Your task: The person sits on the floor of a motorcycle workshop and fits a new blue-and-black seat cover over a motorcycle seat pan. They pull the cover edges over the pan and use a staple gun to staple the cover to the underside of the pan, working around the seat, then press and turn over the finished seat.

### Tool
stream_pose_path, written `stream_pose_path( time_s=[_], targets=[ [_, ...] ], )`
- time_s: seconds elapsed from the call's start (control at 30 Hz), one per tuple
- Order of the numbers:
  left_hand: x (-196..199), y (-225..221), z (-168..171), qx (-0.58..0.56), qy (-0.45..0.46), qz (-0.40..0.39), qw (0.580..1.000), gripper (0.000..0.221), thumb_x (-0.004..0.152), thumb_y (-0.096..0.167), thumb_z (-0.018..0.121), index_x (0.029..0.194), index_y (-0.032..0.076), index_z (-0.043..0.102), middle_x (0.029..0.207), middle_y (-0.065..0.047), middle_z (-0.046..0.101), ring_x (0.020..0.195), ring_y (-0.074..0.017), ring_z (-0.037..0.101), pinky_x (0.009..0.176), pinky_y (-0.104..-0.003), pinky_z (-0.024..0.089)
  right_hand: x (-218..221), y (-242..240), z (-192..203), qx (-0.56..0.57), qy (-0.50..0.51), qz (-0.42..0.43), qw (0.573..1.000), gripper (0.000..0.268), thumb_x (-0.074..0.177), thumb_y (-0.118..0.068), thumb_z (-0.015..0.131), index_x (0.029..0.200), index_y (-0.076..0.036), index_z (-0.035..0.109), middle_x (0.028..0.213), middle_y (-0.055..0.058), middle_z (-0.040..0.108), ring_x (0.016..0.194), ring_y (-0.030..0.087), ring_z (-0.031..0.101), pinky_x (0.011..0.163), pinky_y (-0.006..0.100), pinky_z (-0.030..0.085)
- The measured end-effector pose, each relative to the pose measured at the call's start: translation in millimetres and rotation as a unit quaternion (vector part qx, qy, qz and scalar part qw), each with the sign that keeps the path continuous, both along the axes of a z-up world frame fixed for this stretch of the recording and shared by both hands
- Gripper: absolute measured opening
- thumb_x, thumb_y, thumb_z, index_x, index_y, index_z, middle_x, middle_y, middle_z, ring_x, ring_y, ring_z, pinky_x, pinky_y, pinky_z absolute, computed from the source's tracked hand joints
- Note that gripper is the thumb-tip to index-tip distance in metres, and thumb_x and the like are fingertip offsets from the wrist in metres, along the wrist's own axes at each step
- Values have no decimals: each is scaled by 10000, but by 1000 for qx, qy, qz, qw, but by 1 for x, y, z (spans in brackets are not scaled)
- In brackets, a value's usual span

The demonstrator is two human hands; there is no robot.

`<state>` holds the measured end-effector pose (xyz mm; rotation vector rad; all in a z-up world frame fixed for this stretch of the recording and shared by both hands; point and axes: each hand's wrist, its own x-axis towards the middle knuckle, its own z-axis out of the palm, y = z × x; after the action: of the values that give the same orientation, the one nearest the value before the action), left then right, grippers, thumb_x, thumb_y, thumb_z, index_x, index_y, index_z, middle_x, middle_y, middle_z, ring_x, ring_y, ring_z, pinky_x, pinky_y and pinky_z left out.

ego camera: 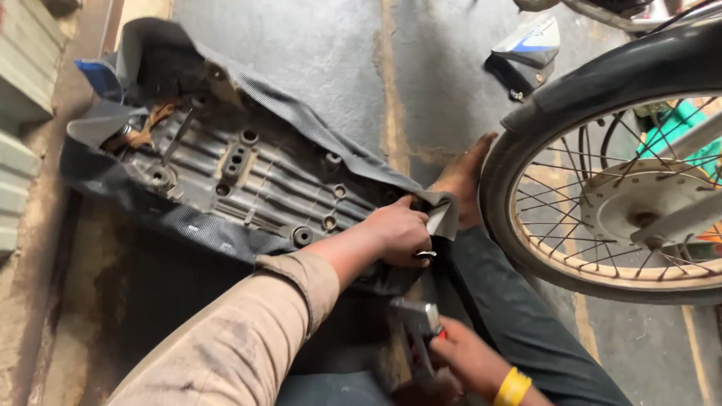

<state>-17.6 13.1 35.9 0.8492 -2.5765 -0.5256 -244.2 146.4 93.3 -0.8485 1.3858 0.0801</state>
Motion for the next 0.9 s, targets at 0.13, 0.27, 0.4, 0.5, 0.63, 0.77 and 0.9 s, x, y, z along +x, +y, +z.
stream_pose_path(
  time_s=[0.13, 0.27, 0.4, 0.5, 0.63, 0.77, 0.9],
  targets=[
    [2, -2, 7, -4, -5, 8, 1000, 284, 821, 508, 691, 805, 249, 805, 807, -29, 722, 1024, -212, 655, 1065, -568, 352, 10, -34, -4, -117, 14, 95, 988, 234, 912, -109, 559, 1102, -44, 679, 832, -14, 659, 718, 85, 574, 639, 268, 495],
    [3, 6, 13, 3, -22, 9, 1000, 274, 809, 501, 704, 810, 246, 804, 815, -18, 729, 1037, -210, 648, 1083, -589, 333, 77, -49, 38, -100, 158, 166, 968, 167, 912, -160, 578, 884, -30, 680, 723, 40, 666, 626, 136, 553, 570, 297, 467],
    [-2, 7, 4, 21, -18, 3, 1000, 243, 790, 475, 727, 825, 246, 800, 868, -15, 732, 1063, -209, 647, 1024, -517, 404, 95, -59, 40, -57, 293, 295, 908, 317, 949, -252, 585, 819, 31, 647, 655, 91, 567, 565, 216, 507, 542, 371, 429],
    [-11, 0, -10, 44, -5, 8, 999, 192, 757, 420, 758, 839, 252, 803, 963, -31, 726, 1091, -233, 652, 945, -428, 495, 93, -66, 31, -171, 194, 410, 874, 370, 922, -449, 643, 923, -81, 680, 718, 45, 690, 631, 205, 588, 660, 341, 493],
    [-10, -7, -15, 62, 22, 32, 997, 216, 698, 348, 785, 892, 255, 803, 1104, -72, 698, 1073, -301, 663, 874, -424, 547, 101, -59, 25, -196, 233, 401, 864, 426, 842, -494, 764, 1000, -109, 674, 764, 101, 668, 693, 277, 606, 666, 419, 510],
    [-22, -4, -38, 61, -7, 35, 997, 265, 749, 401, 784, 933, 211, 790, 1096, -82, 713, 1090, -311, 674, 890, -429, 563, 74, -63, 8, -261, 267, 598, 709, 276, 971, -491, 637, 1123, -283, 738, 714, 75, 597, 624, 247, 589, 581, 392, 452],
    [-1, -7, -6, 21, 23, 37, 999, 283, 765, 446, 768, 913, 207, 802, 1039, -95, 727, 1082, -316, 663, 967, -436, 509, 25, -62, 9, -128, 8, 252, 959, 386, 915, -351, 808, 953, 12, 682, 705, 49, 632, 564, 165, 591, 511, 342, 468]
  ],
)
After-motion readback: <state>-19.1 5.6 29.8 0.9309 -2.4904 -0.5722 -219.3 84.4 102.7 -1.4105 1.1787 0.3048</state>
